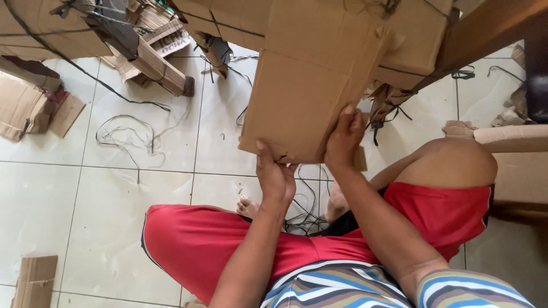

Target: The person ties wire around a large cardboard structure, then picks up a smaller cardboard piece from the floor and attaches it to the structure using wire. The person sits on the floor to continue securing the cardboard pieces with wire.

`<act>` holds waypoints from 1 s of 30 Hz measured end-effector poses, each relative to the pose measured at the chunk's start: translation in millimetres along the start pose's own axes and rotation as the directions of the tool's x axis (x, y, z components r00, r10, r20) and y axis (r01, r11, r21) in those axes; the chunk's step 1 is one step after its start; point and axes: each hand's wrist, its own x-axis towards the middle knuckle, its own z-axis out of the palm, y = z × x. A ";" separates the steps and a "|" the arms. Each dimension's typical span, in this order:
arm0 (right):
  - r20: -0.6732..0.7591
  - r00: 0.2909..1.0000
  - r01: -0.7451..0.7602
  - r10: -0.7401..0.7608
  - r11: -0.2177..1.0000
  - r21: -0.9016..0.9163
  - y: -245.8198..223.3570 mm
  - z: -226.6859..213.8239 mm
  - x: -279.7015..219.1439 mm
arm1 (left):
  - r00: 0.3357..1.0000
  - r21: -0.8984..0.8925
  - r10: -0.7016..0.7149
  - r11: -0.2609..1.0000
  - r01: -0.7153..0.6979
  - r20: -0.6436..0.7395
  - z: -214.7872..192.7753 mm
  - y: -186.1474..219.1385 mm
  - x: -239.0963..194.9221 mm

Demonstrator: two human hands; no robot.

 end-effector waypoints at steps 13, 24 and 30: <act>0.626 0.580 0.094 0.521 0.720 -0.687 -101.0 -35.6 -53.3 | 0.437 0.710 0.871 0.161 -0.685 0.224 -12.3 71.1 57.7; 0.559 0.736 0.560 -0.381 0.807 -0.188 -157.6 -82.6 2.6 | 0.137 0.189 0.239 -0.211 -0.959 0.961 97.7 51.0 -3.9; 0.388 0.832 0.487 -0.397 0.857 -0.168 -141.2 -122.2 6.0 | -0.217 -0.074 0.314 -0.411 -0.909 0.924 121.7 37.2 -25.0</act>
